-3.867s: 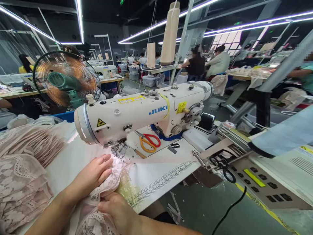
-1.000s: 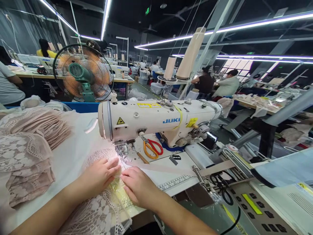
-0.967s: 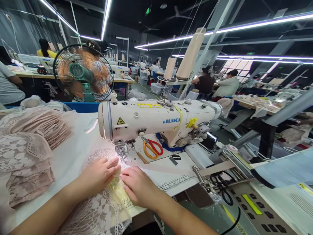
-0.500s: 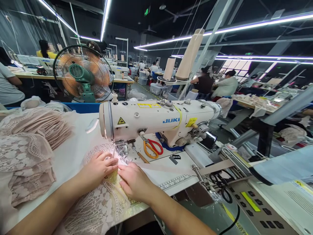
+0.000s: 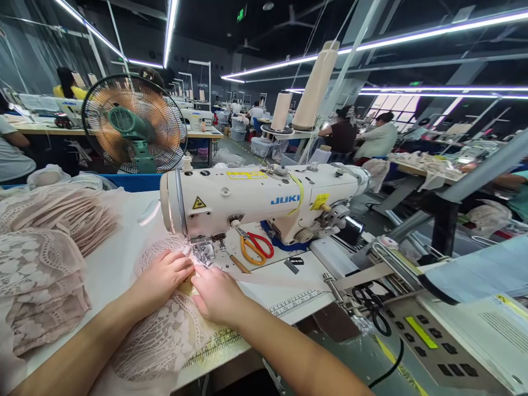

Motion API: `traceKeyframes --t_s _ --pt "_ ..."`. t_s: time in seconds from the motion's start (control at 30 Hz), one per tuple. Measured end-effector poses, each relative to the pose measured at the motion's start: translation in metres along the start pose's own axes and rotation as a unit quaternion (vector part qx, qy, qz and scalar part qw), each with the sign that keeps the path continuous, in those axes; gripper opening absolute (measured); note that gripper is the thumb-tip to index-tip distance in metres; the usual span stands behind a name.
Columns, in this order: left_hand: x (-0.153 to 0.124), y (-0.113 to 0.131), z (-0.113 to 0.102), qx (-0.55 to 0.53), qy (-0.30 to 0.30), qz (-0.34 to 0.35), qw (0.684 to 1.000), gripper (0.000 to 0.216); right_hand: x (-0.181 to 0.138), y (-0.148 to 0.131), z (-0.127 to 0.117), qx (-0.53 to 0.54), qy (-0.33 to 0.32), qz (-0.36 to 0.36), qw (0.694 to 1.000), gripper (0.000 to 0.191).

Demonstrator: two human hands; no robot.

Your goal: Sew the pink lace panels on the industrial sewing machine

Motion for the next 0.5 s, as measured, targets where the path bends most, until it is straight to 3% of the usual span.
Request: traceKeyframes --t_s 0.2,0.5 --pt "0.000 -0.001 0.000 0.000 -0.001 -0.016 1.000 0.025 -0.008 0.002 0.002 0.008 0.007 -0.014 1.000 0.025" --pt "0.002 -0.005 0.006 -0.016 -0.015 -0.041 0.999 0.025 -0.023 0.018 0.008 0.122 0.089 -0.056 0.987 0.020"
Point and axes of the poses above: each hand's wrist, its own x-axis towards the middle knuckle, its own z-axis out of the palm, y = z × x, the point moved 3 cm from there along x, towards the middle knuckle, and after that the axes turned 7 degrees about x, right-handed, at the moved point
